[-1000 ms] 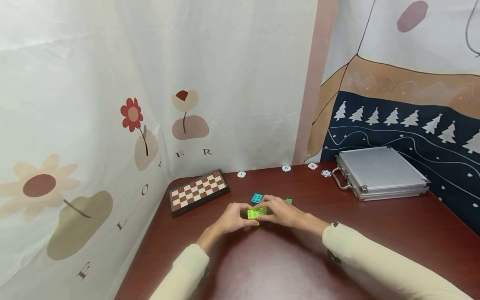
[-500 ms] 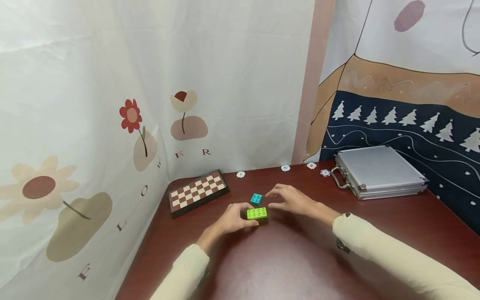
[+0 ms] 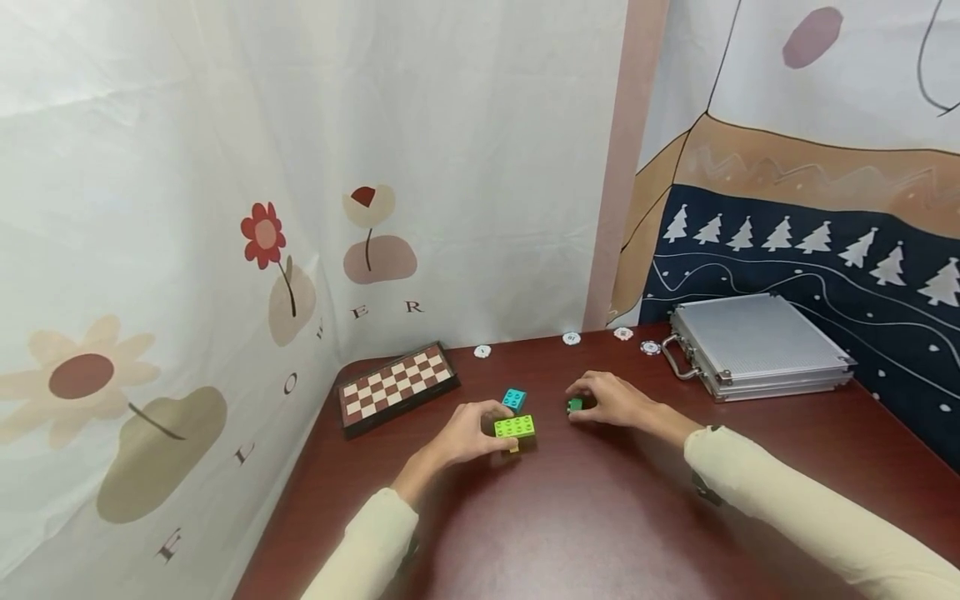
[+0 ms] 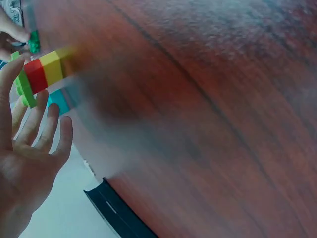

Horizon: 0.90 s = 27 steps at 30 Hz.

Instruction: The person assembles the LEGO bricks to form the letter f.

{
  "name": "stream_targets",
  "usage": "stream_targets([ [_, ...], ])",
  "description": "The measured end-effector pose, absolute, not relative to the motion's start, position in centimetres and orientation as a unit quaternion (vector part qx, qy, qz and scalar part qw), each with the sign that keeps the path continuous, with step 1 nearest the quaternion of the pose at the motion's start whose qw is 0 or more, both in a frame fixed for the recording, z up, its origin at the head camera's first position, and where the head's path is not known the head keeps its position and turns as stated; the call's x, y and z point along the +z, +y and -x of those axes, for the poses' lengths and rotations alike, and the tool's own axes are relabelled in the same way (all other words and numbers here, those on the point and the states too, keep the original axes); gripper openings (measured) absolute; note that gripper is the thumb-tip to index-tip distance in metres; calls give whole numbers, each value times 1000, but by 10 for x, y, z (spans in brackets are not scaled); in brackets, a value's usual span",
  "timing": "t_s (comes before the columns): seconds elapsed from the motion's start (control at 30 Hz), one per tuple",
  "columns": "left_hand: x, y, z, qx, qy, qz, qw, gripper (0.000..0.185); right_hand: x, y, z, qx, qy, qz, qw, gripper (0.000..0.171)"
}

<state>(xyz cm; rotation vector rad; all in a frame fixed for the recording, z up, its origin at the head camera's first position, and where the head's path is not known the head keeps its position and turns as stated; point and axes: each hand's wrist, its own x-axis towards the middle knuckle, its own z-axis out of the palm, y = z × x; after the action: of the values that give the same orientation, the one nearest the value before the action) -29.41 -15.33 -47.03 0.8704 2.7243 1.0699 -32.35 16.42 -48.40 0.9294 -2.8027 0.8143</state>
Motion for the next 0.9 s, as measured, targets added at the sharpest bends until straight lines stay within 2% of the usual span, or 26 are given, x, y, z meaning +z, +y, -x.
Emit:
stream_targets([
  [0.27, -469, -153, 296, 355, 888, -288, 41, 31, -491, 165, 323, 238, -925, -293, 42, 42],
  [0.6, -473, -153, 295, 358, 890, -280, 38, 32, -491, 164, 325, 268, -915, -298, 42, 25],
  [0.9, -474, -154, 294, 375, 886, -271, 37, 31, -485, 155, 323, 304, -902, -303, 40, 29],
])
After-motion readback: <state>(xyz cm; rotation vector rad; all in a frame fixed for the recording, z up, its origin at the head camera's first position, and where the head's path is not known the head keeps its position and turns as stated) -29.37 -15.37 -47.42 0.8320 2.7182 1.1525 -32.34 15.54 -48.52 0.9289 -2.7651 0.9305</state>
